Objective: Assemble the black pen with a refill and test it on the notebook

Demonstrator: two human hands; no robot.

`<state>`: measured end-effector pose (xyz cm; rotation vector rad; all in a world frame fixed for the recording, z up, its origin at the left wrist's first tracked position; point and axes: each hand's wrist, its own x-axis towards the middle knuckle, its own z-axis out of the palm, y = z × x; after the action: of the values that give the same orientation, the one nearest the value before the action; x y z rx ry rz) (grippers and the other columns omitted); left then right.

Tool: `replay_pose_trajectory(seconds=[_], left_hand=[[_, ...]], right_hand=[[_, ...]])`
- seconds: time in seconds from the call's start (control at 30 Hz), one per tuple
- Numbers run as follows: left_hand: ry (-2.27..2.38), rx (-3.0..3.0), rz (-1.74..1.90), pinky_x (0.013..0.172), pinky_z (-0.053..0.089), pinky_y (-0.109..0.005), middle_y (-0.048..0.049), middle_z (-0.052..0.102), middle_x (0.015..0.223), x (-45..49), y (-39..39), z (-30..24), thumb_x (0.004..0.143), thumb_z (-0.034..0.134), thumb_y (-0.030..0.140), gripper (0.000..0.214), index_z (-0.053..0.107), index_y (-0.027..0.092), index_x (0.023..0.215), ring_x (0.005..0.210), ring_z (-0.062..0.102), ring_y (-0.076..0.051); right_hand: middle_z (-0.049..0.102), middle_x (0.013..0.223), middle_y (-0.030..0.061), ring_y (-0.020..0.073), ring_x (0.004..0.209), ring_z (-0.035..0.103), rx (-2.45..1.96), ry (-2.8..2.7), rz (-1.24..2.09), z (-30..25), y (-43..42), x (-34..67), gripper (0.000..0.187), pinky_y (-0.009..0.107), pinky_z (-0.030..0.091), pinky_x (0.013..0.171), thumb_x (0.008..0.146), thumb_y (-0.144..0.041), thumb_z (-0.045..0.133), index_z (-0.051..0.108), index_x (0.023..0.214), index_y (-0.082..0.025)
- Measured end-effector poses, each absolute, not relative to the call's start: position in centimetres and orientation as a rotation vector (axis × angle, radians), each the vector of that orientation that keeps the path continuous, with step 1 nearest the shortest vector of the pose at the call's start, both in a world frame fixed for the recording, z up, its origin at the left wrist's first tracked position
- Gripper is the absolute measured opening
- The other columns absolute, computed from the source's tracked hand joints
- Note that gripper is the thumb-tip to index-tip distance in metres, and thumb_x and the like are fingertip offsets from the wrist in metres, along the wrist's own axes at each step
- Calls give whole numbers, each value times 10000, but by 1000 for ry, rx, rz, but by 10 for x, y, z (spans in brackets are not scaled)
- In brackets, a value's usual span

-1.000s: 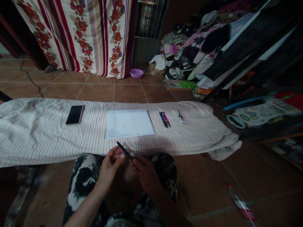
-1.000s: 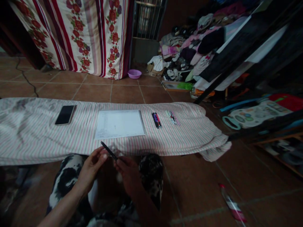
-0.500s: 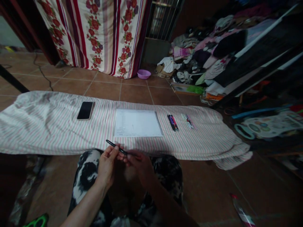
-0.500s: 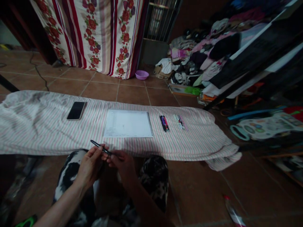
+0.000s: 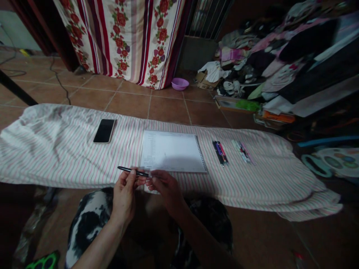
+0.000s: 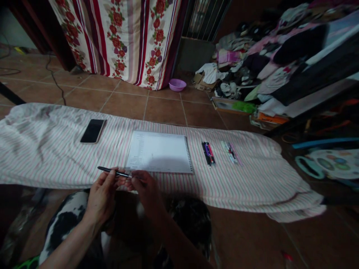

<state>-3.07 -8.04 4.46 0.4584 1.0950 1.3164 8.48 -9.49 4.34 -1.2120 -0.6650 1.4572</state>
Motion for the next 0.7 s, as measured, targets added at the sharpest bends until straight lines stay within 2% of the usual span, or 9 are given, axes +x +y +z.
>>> replay_pose_trajectory(seconds=[0.17,0.33,0.5,0.7], left_hand=[[1091,400,1322,556,504,-232,-12,658,683,-29,-84,47,622,735,317,298,594,128,805,579,627,-124],[1076,386,1325,539,503,-206,-16,663,697,-25,-90,55,603,753,299,302,608,121,800,583,624,-119],[1065,337,1311,544,509,-203,-23,662,665,-22,-97,65,648,723,253,224,609,118,785,558,613,-110],[1077,303,1312,541,507,-192,-28,657,681,-19,-106,77,706,651,173,98,612,111,771,557,602,-100]], right_hand=[[692,651,1,118,566,625,-1184,-690,1482,45,-97,87,289,266,516,615,600,-348,748,646,802,-169],[693,725,16,145,646,646,-1174,-697,1439,43,-106,89,258,256,503,585,666,-325,699,618,859,-174],[694,788,30,156,666,649,-1067,-606,1480,50,-119,92,319,225,452,517,670,-308,694,558,933,-190],[681,788,9,96,611,579,-951,-305,1593,66,-133,100,255,184,386,476,614,-289,732,579,802,-211]])
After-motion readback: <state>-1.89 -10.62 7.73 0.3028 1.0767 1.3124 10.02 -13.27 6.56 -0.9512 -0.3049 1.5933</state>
